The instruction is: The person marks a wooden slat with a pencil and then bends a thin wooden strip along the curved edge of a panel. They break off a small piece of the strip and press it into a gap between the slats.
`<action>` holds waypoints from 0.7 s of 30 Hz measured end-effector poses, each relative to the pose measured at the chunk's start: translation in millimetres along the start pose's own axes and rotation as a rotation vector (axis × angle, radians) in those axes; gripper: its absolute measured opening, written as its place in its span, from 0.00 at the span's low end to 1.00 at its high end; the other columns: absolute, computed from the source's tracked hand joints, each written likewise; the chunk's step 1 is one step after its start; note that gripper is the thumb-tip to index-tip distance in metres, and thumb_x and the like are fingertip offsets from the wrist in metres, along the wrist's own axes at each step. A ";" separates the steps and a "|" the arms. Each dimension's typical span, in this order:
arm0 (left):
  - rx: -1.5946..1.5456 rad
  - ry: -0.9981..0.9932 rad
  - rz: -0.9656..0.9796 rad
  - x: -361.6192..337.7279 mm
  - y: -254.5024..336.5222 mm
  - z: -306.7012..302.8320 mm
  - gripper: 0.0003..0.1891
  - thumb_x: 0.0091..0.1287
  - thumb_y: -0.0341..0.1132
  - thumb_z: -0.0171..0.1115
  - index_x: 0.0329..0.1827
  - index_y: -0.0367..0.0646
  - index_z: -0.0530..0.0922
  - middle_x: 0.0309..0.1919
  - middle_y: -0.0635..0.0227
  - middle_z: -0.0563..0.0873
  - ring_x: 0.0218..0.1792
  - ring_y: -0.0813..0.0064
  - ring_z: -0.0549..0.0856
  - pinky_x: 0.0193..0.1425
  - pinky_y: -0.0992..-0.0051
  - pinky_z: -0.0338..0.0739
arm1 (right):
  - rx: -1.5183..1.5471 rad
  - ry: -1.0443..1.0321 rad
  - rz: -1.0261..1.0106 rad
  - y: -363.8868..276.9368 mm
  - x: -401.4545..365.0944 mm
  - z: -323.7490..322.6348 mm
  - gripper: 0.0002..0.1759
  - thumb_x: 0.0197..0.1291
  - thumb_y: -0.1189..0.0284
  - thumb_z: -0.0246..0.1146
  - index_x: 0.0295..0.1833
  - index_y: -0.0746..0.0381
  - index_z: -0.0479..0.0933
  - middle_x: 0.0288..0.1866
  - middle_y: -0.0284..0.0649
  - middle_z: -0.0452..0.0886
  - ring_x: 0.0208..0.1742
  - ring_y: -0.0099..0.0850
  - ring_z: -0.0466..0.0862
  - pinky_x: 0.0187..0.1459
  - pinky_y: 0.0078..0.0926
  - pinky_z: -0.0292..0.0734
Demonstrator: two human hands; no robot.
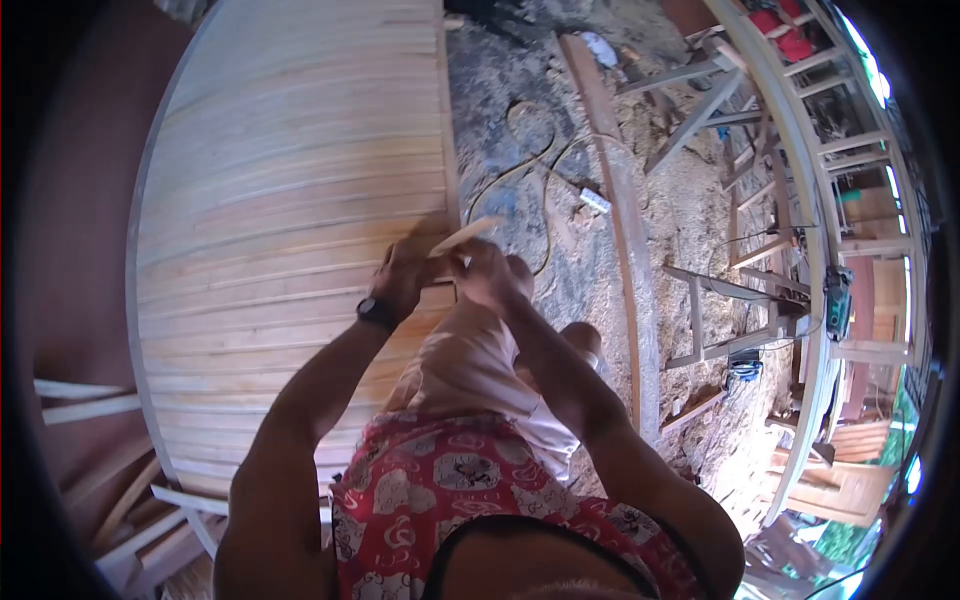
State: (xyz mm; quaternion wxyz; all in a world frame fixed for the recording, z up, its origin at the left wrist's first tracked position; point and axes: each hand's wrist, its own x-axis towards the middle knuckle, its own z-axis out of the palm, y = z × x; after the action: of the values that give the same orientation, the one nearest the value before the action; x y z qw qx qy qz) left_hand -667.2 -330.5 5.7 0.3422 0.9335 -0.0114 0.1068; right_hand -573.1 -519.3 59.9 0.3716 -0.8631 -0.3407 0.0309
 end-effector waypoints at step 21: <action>0.146 -0.073 0.363 -11.8 9.0 -12.1 0.16 0.73 0.45 0.64 0.58 0.49 0.84 0.56 0.51 0.78 0.62 0.40 0.76 0.75 0.36 0.67 | 0.197 0.163 0.011 -77.8 47.0 -94.8 0.05 0.69 0.73 0.69 0.44 0.63 0.85 0.38 0.44 0.88 0.40 0.39 0.91 0.42 0.38 0.83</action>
State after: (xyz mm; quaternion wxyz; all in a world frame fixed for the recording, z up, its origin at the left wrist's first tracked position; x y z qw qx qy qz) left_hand -681.8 -330.3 18.0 0.2484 0.9416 -0.1839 0.1334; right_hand -552.1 -511.2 189.3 0.4810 -0.8238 -0.3000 -0.0040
